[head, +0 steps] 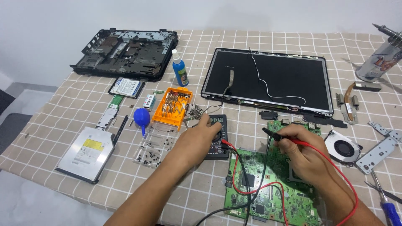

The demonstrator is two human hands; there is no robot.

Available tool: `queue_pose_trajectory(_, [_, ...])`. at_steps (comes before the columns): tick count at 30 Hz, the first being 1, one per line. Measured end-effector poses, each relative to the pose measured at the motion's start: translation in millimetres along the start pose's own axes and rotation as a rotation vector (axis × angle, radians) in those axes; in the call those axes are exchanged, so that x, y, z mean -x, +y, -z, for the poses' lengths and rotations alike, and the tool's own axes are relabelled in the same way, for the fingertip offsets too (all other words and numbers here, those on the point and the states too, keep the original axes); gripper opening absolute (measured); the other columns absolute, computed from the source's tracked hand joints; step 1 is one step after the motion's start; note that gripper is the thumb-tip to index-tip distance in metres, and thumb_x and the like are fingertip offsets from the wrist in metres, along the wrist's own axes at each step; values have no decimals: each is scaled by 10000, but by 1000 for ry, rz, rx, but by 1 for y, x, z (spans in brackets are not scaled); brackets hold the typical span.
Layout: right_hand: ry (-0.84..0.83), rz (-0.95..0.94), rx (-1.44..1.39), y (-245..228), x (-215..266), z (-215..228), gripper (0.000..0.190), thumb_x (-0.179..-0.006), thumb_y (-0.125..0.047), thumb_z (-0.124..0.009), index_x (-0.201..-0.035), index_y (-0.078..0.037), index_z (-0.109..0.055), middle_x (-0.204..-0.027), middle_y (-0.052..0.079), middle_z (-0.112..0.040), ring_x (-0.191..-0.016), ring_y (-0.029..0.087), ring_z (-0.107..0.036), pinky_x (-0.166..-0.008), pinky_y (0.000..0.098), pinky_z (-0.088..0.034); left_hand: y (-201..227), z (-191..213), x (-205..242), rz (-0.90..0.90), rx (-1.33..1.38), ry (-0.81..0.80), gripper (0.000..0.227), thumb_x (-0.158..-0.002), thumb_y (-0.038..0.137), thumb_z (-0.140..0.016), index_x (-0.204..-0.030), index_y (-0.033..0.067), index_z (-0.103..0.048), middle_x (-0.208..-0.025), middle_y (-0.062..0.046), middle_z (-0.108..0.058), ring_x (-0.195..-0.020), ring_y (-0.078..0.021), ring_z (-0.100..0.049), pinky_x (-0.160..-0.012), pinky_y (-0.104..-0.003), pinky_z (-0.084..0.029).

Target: The person handles a disassembled laptop chassis and a motherboard, placing them on a table. They then use a multimeter to test various points on the motherboard, adjusting the device and moving the probes across the circuit board.

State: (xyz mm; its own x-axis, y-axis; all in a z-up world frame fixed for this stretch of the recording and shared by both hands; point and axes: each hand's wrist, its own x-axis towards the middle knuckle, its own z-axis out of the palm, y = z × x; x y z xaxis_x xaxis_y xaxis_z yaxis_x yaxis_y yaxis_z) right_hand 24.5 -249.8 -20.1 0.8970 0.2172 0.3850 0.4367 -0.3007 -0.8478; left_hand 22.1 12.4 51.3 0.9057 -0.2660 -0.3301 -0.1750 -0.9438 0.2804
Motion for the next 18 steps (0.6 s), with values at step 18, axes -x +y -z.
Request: queue_pose_trajectory(18, [-107, 258, 135, -18, -8, -1, 175, -847, -224, -612, -838, -63, -679, -819, 66, -676, -816, 214, -664, -771, 336, -516, -19, -19, -8, -56, -59, 176, 286, -960, 256, -481, -1210, 118, -500, -1298, -215, -431, -774, -359, -663, -592, -491, -573])
